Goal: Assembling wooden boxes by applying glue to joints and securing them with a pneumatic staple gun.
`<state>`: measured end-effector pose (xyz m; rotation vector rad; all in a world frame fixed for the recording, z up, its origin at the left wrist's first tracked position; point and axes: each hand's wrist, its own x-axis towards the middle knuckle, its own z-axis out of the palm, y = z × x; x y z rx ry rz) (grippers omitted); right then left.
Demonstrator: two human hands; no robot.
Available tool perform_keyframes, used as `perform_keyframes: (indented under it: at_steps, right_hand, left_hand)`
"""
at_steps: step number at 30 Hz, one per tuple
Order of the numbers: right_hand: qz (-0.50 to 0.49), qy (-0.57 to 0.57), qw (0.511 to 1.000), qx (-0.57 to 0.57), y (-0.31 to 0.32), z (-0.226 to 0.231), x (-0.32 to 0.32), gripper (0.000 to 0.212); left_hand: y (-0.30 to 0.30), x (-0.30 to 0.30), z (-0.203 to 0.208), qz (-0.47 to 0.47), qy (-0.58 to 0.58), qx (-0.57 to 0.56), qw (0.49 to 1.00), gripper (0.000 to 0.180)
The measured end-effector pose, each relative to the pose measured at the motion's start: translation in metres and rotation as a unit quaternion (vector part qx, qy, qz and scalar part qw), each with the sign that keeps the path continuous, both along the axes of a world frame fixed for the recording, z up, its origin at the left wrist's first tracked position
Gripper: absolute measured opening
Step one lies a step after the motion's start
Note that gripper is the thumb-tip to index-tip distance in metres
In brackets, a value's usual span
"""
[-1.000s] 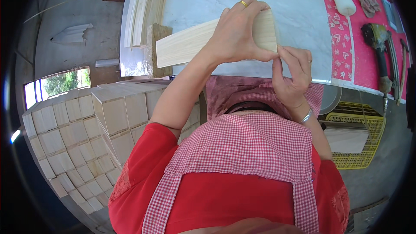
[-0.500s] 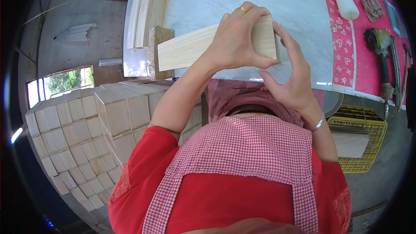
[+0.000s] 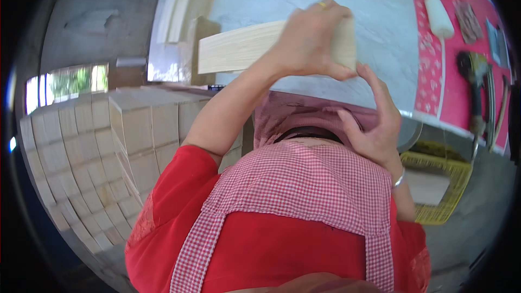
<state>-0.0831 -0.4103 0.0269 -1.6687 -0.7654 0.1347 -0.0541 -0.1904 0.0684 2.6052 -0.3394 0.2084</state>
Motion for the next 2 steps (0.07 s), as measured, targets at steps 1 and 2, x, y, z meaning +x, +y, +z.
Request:
perform_keyframes:
  at_steps: [1,2]
  right_hand:
    - [0.005,-0.008,1.000,-0.004,0.003,0.001,0.002,0.076]
    - [0.009,0.022,0.999,-0.031,0.002,0.005,0.000,0.076]
  left_hand:
    - [0.005,-0.001,0.000,0.002,-0.013,0.008,1.000,0.083]
    - [0.018,-0.007,0.009,0.026,-0.028,0.019,0.999,0.083]
